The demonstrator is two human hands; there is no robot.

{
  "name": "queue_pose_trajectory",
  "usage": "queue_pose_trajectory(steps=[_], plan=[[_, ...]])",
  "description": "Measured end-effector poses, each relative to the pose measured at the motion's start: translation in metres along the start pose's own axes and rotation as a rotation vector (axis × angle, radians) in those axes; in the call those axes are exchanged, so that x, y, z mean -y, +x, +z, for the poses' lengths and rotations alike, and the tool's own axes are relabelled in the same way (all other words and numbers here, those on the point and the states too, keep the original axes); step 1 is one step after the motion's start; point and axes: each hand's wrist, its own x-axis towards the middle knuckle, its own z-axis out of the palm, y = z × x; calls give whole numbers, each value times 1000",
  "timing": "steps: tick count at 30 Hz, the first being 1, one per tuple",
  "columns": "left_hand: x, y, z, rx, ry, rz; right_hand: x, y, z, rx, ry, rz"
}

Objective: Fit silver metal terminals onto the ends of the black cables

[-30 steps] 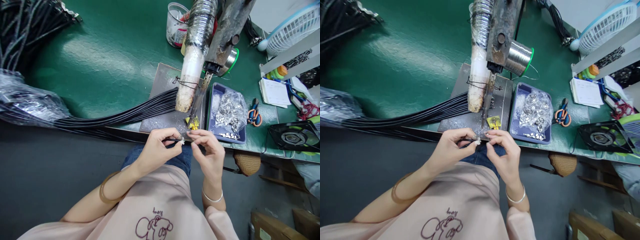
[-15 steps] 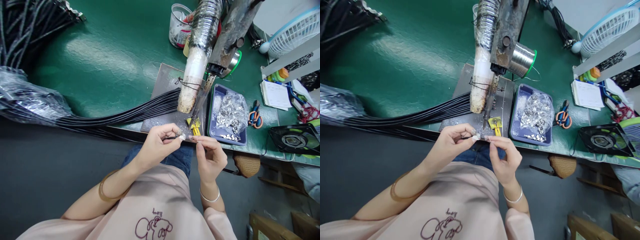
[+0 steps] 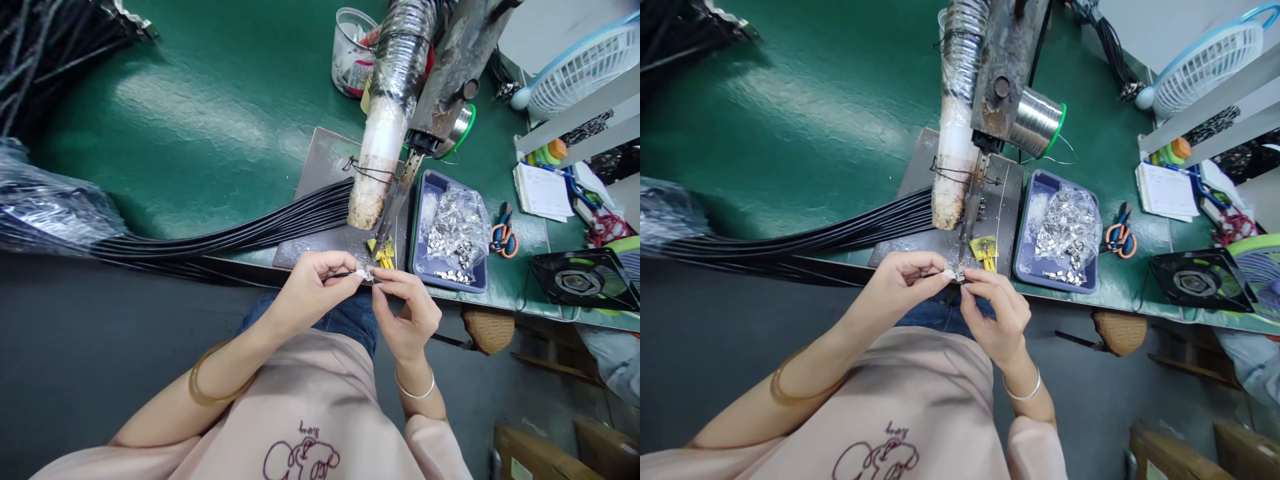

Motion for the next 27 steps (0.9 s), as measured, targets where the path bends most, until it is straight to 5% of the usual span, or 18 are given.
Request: queue_pose_trajectory(steps=[27], plan=[[-6, 11, -1, -14, 38, -7, -7, 11, 0, 20, -68, -80]])
